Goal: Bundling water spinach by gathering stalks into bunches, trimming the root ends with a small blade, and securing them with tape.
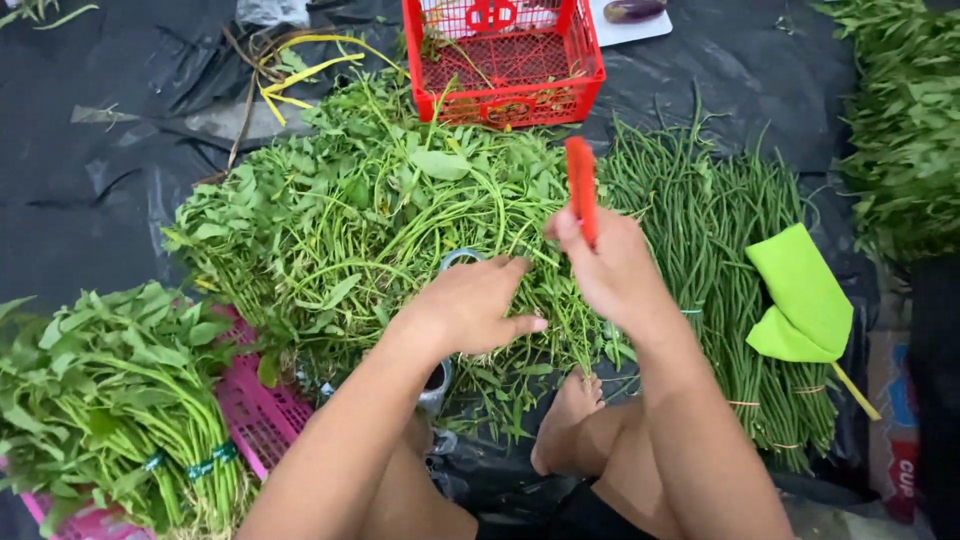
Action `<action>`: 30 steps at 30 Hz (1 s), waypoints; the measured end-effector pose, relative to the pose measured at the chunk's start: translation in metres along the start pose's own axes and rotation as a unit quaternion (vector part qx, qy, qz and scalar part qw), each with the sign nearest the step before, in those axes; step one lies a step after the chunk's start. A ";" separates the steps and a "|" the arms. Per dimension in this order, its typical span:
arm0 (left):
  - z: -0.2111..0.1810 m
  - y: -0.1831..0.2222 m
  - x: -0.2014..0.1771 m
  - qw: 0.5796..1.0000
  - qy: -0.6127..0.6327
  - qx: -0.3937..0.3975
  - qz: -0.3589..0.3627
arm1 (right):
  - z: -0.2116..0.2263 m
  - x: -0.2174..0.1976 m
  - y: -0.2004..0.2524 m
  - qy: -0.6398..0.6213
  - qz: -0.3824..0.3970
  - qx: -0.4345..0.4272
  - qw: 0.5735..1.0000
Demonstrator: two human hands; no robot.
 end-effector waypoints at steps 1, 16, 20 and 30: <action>0.002 -0.003 0.002 1.000 0.000 0.002 0.000 | 0.005 0.002 -0.001 0.001 -0.001 0.001 1.000; 0.031 -0.008 0.016 0.996 -0.001 -0.043 0.073 | -0.151 0.155 -0.052 -0.341 -0.096 0.225 0.908; 0.015 -0.010 0.006 0.995 0.039 0.005 0.093 | -0.270 0.179 -0.070 -0.032 -0.068 0.272 0.959; -0.027 -0.051 -0.029 0.993 -0.008 0.099 0.056 | -0.284 0.168 -0.065 0.115 -0.008 0.373 0.921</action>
Point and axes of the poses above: each hand's wrist, its own y-axis away from the middle knuckle, its own x-axis out of the palm, z = x × y, the point moved 9 cm from there along -y, towards the middle knuckle, and after that the axes turned 2 degrees about -z, right-handed, at the moved point
